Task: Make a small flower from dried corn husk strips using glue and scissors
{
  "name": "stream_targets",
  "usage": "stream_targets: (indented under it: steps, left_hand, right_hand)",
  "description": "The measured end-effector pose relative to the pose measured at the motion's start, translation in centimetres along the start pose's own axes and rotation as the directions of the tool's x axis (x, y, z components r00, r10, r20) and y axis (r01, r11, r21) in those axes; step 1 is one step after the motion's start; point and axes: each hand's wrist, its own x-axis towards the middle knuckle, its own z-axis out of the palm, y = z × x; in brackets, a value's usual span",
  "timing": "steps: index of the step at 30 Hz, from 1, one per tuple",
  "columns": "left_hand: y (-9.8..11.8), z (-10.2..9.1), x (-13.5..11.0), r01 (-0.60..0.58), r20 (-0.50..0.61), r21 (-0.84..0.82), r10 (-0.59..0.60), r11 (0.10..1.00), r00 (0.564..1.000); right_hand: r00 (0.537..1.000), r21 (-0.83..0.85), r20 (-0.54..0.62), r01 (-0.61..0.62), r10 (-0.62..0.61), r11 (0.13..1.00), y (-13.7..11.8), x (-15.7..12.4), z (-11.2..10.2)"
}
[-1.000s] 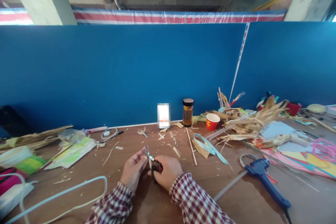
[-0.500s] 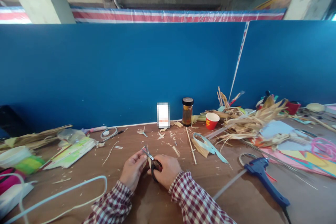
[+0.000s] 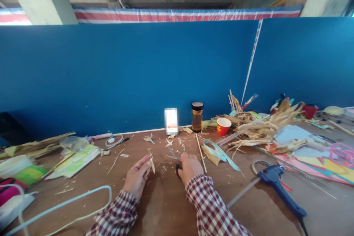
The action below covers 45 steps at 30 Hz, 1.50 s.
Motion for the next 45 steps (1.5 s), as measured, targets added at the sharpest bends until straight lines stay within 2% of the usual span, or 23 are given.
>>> stream_targets:
  steps: [6,10,14,18,22,25,31,35,38,43,45]
  left_hand:
    - [-0.1,0.2,-0.3,-0.032,0.014,0.072,0.031,0.997,0.999]
    - [-0.1,0.1,-0.2,-0.025,0.018,0.098,0.023,0.995,1.000]
    - [-0.2,0.1,-0.3,-0.023,0.021,0.109,0.021,0.994,1.000]
    - [-0.5,0.0,-0.2,-0.038,0.030,0.133,0.034,0.990,0.999]
    - [-0.8,-0.1,-0.1,-0.065,0.052,0.148,0.058,0.987,0.997]
    - [-0.9,-0.1,0.0,-0.072,0.054,0.159,0.065,0.985,0.996]
    - [-0.8,-0.1,-0.1,-0.087,0.062,0.164,0.078,0.983,0.995]
    - [-0.6,0.0,-0.2,-0.090,0.050,0.165,0.082,0.982,0.995]
    - [-0.6,-0.1,-0.2,-0.082,0.034,0.166,0.078,0.983,0.996]
    - [-0.6,-0.1,-0.1,-0.082,0.043,0.151,0.077,0.985,0.996]
    - [-0.5,0.0,-0.3,-0.086,0.054,0.156,0.079,0.984,0.995]
  right_hand:
    - [0.998,-0.063,0.060,0.005,-0.002,0.998,-0.2,-0.2,-0.4]
    - [0.999,-0.151,0.027,-0.043,0.047,0.988,-0.4,-0.4,-0.3]
    - [0.999,-0.201,0.016,0.031,-0.028,0.979,-0.5,-0.5,-0.4]
    - [0.984,-0.137,0.172,0.063,-0.039,0.989,0.4,-0.1,-0.2]
    - [0.955,-0.051,0.260,0.161,-0.143,0.986,1.3,0.1,0.1]
    - [0.958,-0.082,0.240,0.179,-0.155,0.981,1.1,-0.3,0.1]
    - [0.993,-0.165,0.091,0.093,-0.079,0.982,-0.4,-1.0,0.4]
    - [0.991,-0.013,0.095,0.098,-0.097,0.995,0.1,-0.6,1.0]
    - [0.994,0.084,0.084,0.058,-0.065,0.995,0.8,-0.1,1.5]
    - [0.996,0.053,0.077,0.036,-0.040,0.998,1.0,0.3,1.7]
    - [0.999,0.057,0.020,0.028,-0.029,0.998,0.5,0.2,1.5]
